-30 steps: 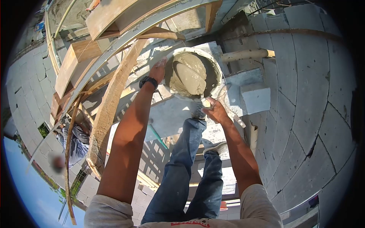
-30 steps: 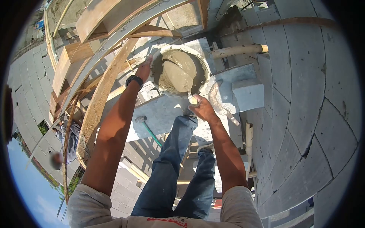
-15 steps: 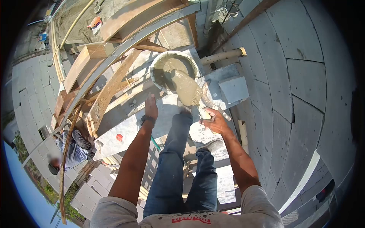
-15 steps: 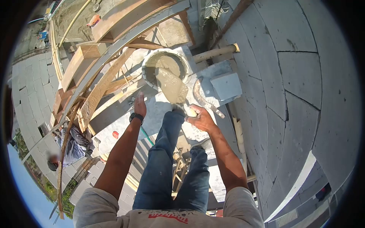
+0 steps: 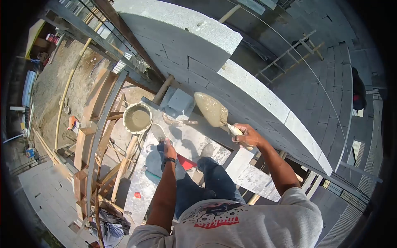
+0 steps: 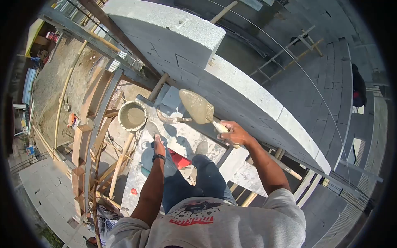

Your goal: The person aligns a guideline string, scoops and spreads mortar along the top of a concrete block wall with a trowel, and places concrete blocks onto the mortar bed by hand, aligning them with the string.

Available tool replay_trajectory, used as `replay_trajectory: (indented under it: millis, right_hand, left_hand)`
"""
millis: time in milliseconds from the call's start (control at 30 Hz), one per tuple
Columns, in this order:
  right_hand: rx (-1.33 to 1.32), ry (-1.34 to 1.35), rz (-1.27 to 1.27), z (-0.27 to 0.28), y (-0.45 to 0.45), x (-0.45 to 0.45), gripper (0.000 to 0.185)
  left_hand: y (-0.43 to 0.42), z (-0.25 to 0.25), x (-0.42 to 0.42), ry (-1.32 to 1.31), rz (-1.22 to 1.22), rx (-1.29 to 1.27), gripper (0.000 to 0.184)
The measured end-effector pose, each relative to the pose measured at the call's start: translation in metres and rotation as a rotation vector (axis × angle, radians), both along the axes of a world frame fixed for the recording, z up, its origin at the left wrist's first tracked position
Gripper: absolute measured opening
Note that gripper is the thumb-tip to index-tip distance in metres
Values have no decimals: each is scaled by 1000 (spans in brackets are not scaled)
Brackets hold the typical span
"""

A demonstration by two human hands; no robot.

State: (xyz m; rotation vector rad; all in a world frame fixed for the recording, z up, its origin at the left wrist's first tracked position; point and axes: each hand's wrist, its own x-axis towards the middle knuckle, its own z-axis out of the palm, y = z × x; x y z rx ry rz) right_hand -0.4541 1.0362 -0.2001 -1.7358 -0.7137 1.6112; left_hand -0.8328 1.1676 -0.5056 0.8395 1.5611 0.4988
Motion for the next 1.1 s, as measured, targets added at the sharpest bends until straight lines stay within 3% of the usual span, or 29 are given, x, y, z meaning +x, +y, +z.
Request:
replay_trajectory:
  millis: [67,133,167,267,300,333,433,533,567,600,667,733,767,867,967,1067,1100]
  right_hand:
    - [-27,-85,-45,25,-19,33,30]
    - [15,-320,29,23,-30,70,32]
    - [21,-429,30,25,-26,82,35]
    - [41,-813,81,24,-13,108,44]
    - [55,-985,119,18,-6,112,45]
    - [65,-1154,158,12,-5,116,47]
    - [25,-1202,153,-5,-12,127,48]
    - [-6,-1212,164,-12,-59,137,47]
    - [-12,-1234,135,-9,-79,137,46]
    - [-19,-1261,108,-3,-100,138,46]
    - [-64,-1247,57,-4,-145,144,47]
    - [-130,-1237,20,-4,-185,143,48]
    - [-169,-1242,6,-2,-201,143,48]
    - [-241,-1263,24,-5,-232,158,49]
    - [-194,-1293,-48,-14,-247,154,48]
    - [-133,-1311,-77,-18,-218,153,47]
    - [-165,-1306,-26,-23,-205,159,46]
  left_hand:
    - [-16,10,18,256,-545,304,45]
    - [-32,31,36,427,-842,636,38]
    - [-38,46,52,332,-713,448,31]
    - [-46,79,60,395,-1060,784,32]
    - [-46,80,69,352,-878,407,31]
    - [-48,90,68,363,-936,476,32]
    - [-45,117,56,419,-1122,570,39]
    - [-40,87,29,395,-922,413,43]
    - [-41,84,27,476,-844,373,53]
    - [-44,83,20,366,-716,236,67]
    - [-41,67,5,310,-570,-97,69]
    - [-50,44,-13,333,-516,-66,73]
    - [-46,49,-18,267,-469,-186,84]
    - [-54,55,-6,403,-484,-129,79]
    - [-50,83,14,260,-451,-250,62]
    - [-57,-4,-26,481,-1111,775,48]
    - [-62,-8,-24,561,-1132,822,57]
